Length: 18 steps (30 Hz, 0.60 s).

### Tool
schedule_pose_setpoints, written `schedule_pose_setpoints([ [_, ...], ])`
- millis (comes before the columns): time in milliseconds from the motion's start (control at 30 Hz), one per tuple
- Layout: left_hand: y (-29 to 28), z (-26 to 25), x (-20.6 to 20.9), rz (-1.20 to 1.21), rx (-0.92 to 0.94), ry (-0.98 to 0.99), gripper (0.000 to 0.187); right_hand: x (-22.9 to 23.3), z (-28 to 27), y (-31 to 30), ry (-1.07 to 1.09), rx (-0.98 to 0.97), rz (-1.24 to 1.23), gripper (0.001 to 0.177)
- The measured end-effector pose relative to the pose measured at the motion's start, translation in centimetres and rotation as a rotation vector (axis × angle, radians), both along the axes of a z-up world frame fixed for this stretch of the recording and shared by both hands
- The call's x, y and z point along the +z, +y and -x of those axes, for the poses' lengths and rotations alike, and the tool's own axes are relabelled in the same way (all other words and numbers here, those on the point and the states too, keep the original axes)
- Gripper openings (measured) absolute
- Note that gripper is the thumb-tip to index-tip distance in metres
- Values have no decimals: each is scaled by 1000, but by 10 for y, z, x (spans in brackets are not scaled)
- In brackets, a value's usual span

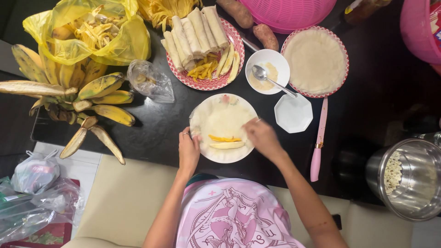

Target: Wrapping banana slices and jackfruit in spring roll wrappers on a table to prepare turon.

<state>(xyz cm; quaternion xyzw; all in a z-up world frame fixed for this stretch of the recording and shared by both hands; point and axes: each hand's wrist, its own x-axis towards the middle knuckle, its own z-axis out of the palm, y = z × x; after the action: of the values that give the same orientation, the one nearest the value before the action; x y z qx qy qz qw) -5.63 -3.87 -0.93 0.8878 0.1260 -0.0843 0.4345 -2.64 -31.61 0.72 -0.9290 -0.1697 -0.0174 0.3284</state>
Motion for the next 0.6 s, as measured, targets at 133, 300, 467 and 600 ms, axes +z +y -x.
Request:
schedule_pose_setpoints([
  [133, -5, -11, 2, 56, 15, 2, 45, 7, -41, -44, -165, -257, 47, 7],
  [300, -20, -17, 15, -9, -33, -58, 52, 11, -92, -64, -213, -419, 587, 32],
  [467, -29, -18, -10, -568, -366, -503, 58, -34, -121, -89, -136, -419, 677, 29],
  [600, -35, -15, -33, -622, -607, -547, 77, -26, -124, -105, -261, -320, 655, 12],
])
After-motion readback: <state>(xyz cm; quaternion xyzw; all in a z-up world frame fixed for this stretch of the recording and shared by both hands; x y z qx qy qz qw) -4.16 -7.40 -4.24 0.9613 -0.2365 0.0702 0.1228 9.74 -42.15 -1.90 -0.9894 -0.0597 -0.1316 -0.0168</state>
